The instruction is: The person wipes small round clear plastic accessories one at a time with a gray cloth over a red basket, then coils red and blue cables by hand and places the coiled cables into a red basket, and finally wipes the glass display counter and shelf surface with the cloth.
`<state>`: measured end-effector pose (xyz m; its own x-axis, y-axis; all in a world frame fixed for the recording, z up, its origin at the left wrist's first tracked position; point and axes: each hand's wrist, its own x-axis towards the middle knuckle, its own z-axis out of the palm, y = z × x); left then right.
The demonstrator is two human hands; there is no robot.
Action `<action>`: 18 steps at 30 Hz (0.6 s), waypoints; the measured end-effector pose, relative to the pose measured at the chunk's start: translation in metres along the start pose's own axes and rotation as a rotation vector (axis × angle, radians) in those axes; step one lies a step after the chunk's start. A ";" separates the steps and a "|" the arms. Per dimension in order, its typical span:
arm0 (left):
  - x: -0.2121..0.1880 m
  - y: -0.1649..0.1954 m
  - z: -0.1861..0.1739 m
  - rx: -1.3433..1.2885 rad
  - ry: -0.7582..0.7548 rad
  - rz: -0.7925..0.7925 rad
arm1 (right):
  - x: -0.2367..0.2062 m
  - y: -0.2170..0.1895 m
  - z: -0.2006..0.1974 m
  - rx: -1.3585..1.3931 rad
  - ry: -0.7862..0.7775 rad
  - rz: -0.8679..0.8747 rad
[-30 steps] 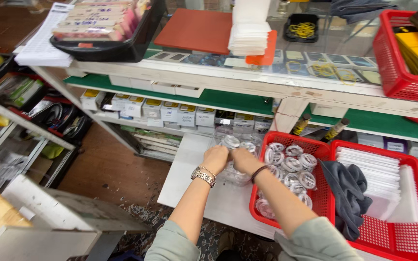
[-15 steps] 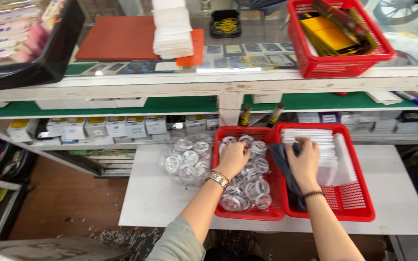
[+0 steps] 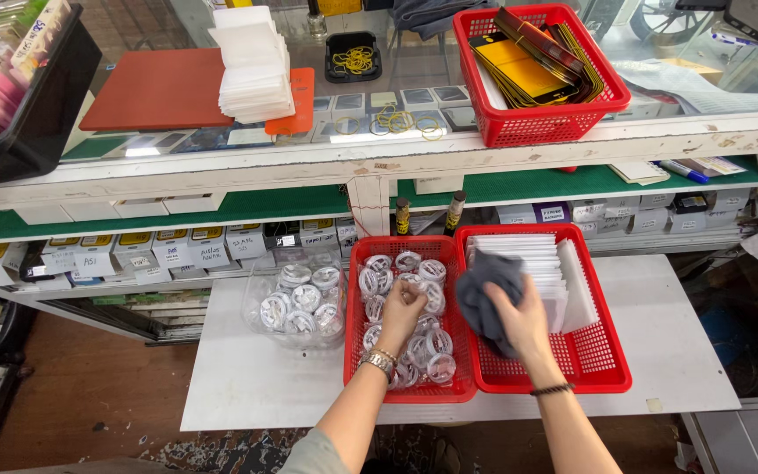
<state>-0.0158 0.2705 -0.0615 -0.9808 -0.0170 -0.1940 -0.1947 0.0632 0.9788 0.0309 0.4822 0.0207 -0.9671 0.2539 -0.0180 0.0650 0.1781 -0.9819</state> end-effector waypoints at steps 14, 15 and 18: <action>-0.010 0.052 -0.049 -0.368 -0.264 0.144 | 0.041 -0.057 0.045 0.216 -0.195 0.231; -0.003 0.052 -0.047 -0.330 -0.187 0.220 | 0.036 -0.059 0.050 0.252 -0.294 0.293; 0.005 0.049 -0.029 -0.142 0.083 0.406 | 0.015 -0.063 0.072 0.382 -0.409 0.427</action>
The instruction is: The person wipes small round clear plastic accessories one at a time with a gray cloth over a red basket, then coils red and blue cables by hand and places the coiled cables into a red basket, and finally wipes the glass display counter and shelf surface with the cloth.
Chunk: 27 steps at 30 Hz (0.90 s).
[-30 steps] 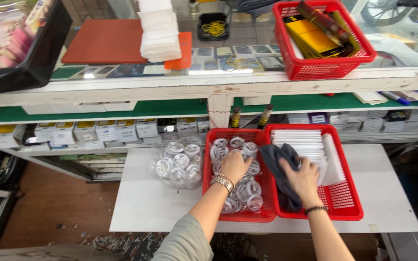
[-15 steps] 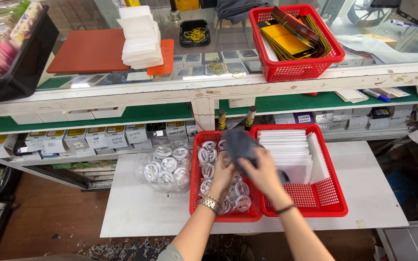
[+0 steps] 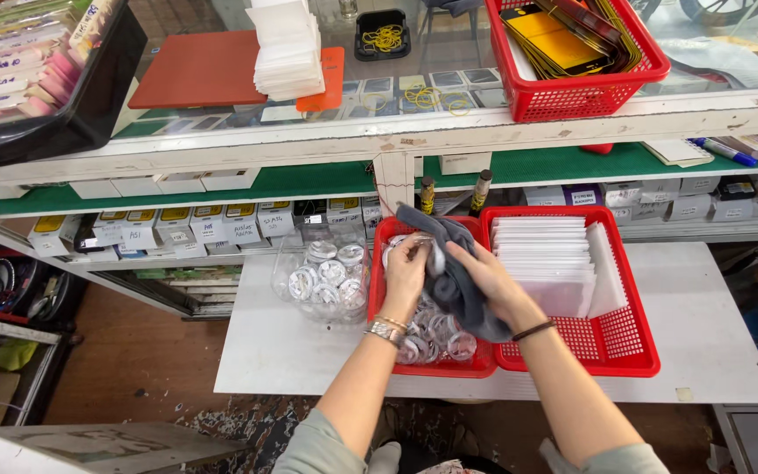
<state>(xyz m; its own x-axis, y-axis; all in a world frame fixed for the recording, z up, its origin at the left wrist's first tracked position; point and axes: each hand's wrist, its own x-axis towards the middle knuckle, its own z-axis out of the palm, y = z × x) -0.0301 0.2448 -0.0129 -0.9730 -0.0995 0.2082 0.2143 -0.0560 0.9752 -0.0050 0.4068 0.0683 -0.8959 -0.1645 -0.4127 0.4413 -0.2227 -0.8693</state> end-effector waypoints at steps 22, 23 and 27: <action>-0.029 0.013 0.009 -0.221 -0.308 -0.464 | -0.020 -0.036 -0.028 -0.669 0.610 -0.715; -0.032 0.010 0.007 0.000 -0.339 -0.425 | -0.020 -0.040 -0.040 -0.536 0.613 -0.738; -0.068 -0.013 0.008 0.516 -0.657 -0.278 | -0.023 -0.038 -0.078 -0.675 0.620 -0.650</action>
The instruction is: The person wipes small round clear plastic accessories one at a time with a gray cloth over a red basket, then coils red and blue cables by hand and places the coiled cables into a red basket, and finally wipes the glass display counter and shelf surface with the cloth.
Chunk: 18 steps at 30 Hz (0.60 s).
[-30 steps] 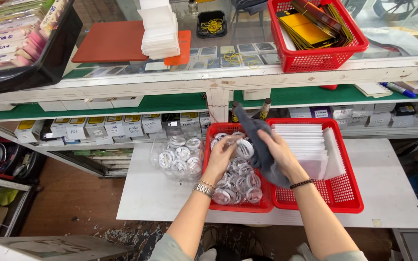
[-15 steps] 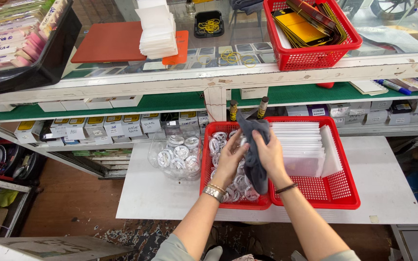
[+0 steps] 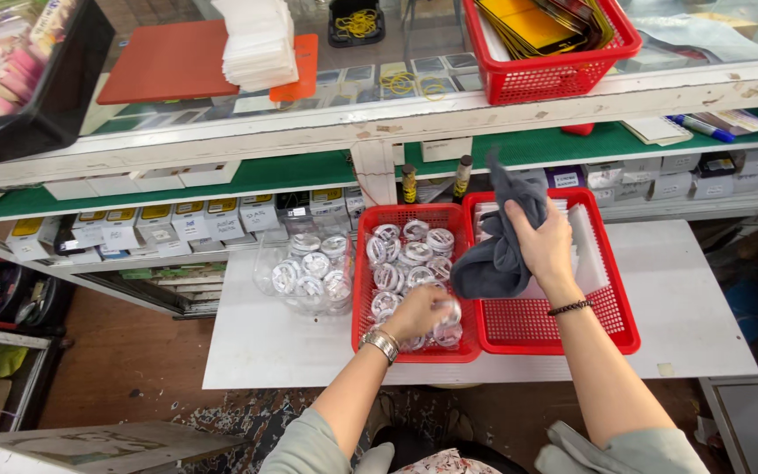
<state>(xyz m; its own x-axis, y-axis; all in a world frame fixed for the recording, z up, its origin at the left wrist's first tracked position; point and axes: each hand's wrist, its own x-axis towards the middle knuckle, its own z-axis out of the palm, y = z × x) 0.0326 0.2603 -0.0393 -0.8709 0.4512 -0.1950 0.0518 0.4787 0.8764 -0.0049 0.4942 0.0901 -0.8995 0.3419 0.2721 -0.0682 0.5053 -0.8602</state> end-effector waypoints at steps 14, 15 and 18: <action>0.033 -0.013 -0.012 -0.659 0.404 0.052 | -0.036 0.025 0.017 0.378 -0.210 0.282; 0.036 -0.006 -0.018 -0.764 0.387 0.051 | -0.041 0.020 0.033 0.307 -0.258 0.072; 0.038 0.018 -0.028 -0.949 0.350 0.044 | -0.046 0.006 0.085 -0.052 -0.053 -0.401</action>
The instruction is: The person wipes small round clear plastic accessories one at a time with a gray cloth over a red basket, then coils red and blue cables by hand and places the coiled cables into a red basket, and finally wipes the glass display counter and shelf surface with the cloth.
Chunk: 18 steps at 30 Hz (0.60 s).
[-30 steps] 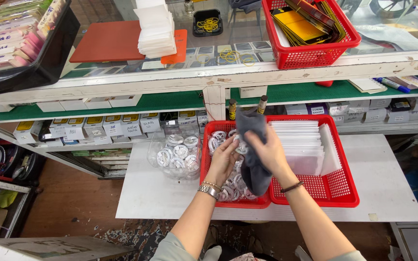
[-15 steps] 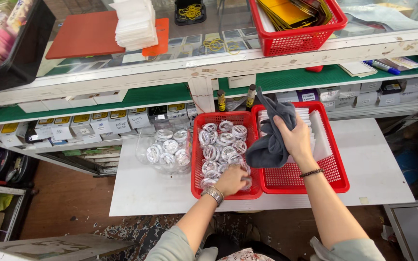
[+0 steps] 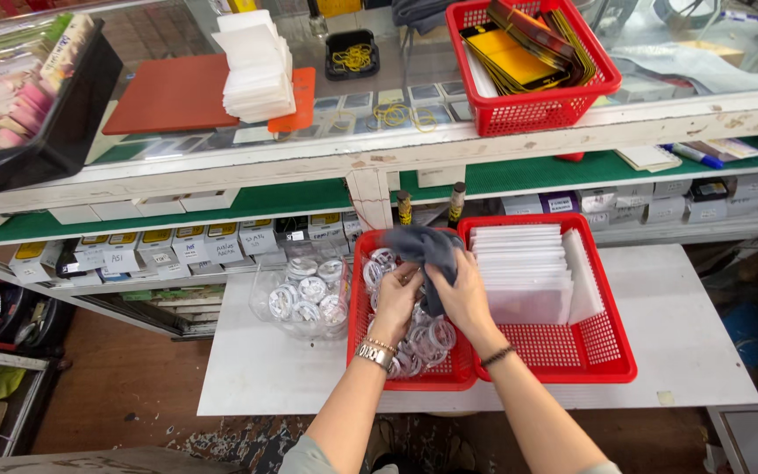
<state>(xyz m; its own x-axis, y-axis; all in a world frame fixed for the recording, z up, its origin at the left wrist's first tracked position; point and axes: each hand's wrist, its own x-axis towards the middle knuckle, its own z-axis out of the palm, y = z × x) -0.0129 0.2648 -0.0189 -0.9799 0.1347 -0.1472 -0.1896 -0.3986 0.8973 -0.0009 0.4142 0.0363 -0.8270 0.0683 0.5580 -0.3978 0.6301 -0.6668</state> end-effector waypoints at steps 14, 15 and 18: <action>-0.012 0.072 -0.052 -0.262 0.083 0.026 | 0.042 -0.018 -0.010 0.696 -0.312 0.679; -0.010 0.073 -0.051 -0.159 0.156 0.012 | 0.043 -0.022 -0.009 0.693 -0.259 0.711; -0.003 0.064 -0.035 -0.085 0.260 0.010 | 0.043 -0.032 -0.002 0.732 -0.288 0.638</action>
<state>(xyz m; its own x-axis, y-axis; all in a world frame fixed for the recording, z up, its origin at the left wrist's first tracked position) -0.0248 0.2072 0.0248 -0.9626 -0.1028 -0.2506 -0.1738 -0.4753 0.8625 -0.0231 0.3982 0.0828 -0.9961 -0.0237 -0.0845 0.0863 -0.0943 -0.9918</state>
